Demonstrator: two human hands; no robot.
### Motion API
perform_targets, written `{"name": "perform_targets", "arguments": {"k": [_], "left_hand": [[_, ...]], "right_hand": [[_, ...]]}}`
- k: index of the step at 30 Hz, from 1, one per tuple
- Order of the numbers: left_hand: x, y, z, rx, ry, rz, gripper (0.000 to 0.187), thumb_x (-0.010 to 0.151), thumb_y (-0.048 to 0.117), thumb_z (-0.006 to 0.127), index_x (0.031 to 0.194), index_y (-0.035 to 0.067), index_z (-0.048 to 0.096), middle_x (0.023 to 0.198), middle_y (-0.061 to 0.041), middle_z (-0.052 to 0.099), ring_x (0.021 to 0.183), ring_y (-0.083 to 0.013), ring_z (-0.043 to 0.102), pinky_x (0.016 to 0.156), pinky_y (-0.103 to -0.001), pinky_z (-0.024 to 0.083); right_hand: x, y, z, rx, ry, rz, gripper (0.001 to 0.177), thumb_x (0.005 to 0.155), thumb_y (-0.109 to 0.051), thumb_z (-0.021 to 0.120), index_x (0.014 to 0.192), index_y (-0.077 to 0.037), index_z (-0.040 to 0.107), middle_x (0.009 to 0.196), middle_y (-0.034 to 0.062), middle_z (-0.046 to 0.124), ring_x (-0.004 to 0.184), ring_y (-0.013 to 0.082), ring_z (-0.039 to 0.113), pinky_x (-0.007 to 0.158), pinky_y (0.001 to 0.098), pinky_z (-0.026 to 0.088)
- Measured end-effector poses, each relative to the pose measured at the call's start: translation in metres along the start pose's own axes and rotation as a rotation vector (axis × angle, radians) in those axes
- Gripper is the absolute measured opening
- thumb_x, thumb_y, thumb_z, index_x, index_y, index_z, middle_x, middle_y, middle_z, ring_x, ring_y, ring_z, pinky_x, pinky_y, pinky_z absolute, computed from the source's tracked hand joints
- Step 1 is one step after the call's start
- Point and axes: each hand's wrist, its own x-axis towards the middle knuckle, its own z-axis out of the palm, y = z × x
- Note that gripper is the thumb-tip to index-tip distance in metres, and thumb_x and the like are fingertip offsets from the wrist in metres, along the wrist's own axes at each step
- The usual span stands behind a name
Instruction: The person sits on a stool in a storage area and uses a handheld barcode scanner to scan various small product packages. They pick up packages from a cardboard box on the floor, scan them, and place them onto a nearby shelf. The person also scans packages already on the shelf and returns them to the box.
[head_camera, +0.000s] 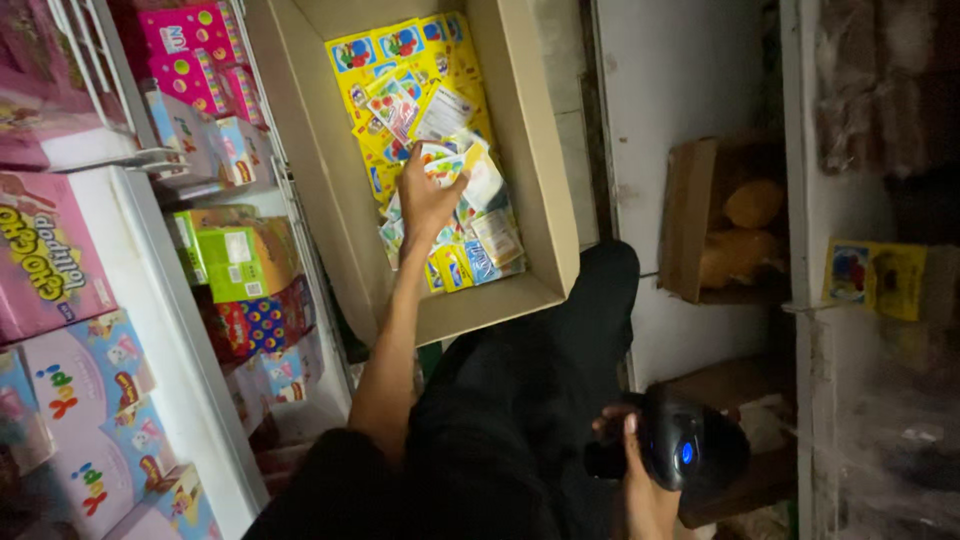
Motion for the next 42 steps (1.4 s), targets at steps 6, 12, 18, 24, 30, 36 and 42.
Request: {"name": "perform_targets", "arguments": {"k": [6,12,18,24,30,36,42], "left_hand": [[-0.032,0.021,-0.045,0.228,-0.559,-0.111,0.070,0.071,0.010,0.084,0.135,0.008,0.056,0.105,-0.016,0.071,0.104,-0.0294,0.070,0.092,-0.038,0.054],[-0.048,0.009,-0.030,0.223,-0.413,-0.047,0.095,0.059,0.018,0.099,0.134,0.001,0.044,0.121,-0.018,0.063,0.115,-0.0294,0.060,0.096,-0.037,0.050],[-0.064,0.015,-0.030,-0.179,-0.491,-0.424,0.059,0.091,0.029,0.073,0.140,0.003,0.053,0.125,-0.009,0.067,0.113,-0.0224,0.063,0.097,-0.037,0.051],[-0.078,0.008,-0.034,-0.161,-0.524,-0.264,0.042,0.107,0.024,0.061,0.141,0.000,0.056,0.131,-0.005,0.064,0.119,-0.0152,0.058,0.104,-0.032,0.044],[-0.106,0.076,-0.062,-0.283,-0.483,-0.126,0.034,0.100,0.017,0.068,0.130,0.001,0.062,0.119,-0.006,0.071,0.109,-0.0138,0.066,0.097,-0.030,0.053],[-0.152,0.190,-0.053,-0.672,-0.764,-0.337,0.028,0.099,0.024,0.070,0.119,0.006,0.064,0.101,-0.003,0.069,0.094,-0.0127,0.069,0.085,-0.032,0.058],[-0.220,0.271,-0.021,-0.394,-1.181,0.147,0.023,0.103,0.024,0.073,0.107,0.001,0.074,0.098,-0.001,0.065,0.092,-0.0081,0.063,0.081,-0.027,0.052]], "right_hand": [[-0.012,-0.015,0.000,0.028,-0.073,-0.168,0.030,0.102,-0.027,0.061,0.099,0.001,0.074,0.092,0.0097,0.074,0.087,0.0166,0.069,0.084,0.0298,0.053],[-0.023,-0.015,-0.015,0.073,-0.048,-0.180,0.027,0.104,-0.022,0.060,0.099,0.002,0.072,0.094,0.0096,0.074,0.088,0.0164,0.069,0.084,0.0303,0.054],[-0.031,0.002,-0.026,0.290,0.067,-0.118,0.018,0.101,-0.017,0.065,0.103,0.000,0.068,0.099,0.0101,0.073,0.088,0.0175,0.067,0.083,0.0322,0.053],[-0.050,0.025,-0.037,0.360,0.089,-0.186,0.017,0.100,-0.016,0.066,0.104,0.000,0.066,0.100,0.0107,0.072,0.089,0.0184,0.068,0.084,0.0332,0.054],[-0.070,0.054,-0.044,0.403,0.061,-0.214,0.018,0.101,-0.017,0.066,0.108,0.000,0.067,0.103,0.0097,0.072,0.091,0.0182,0.068,0.087,0.0328,0.053],[-0.088,0.060,-0.039,0.412,-0.019,-0.243,0.020,0.100,-0.016,0.065,0.112,0.000,0.068,0.108,0.0103,0.073,0.096,0.0192,0.069,0.089,0.0336,0.054],[-0.105,0.069,-0.029,0.521,0.022,-0.482,0.038,0.093,-0.014,0.068,0.130,-0.008,0.059,0.124,0.0052,0.068,0.104,0.0150,0.065,0.094,0.0299,0.052]]}}
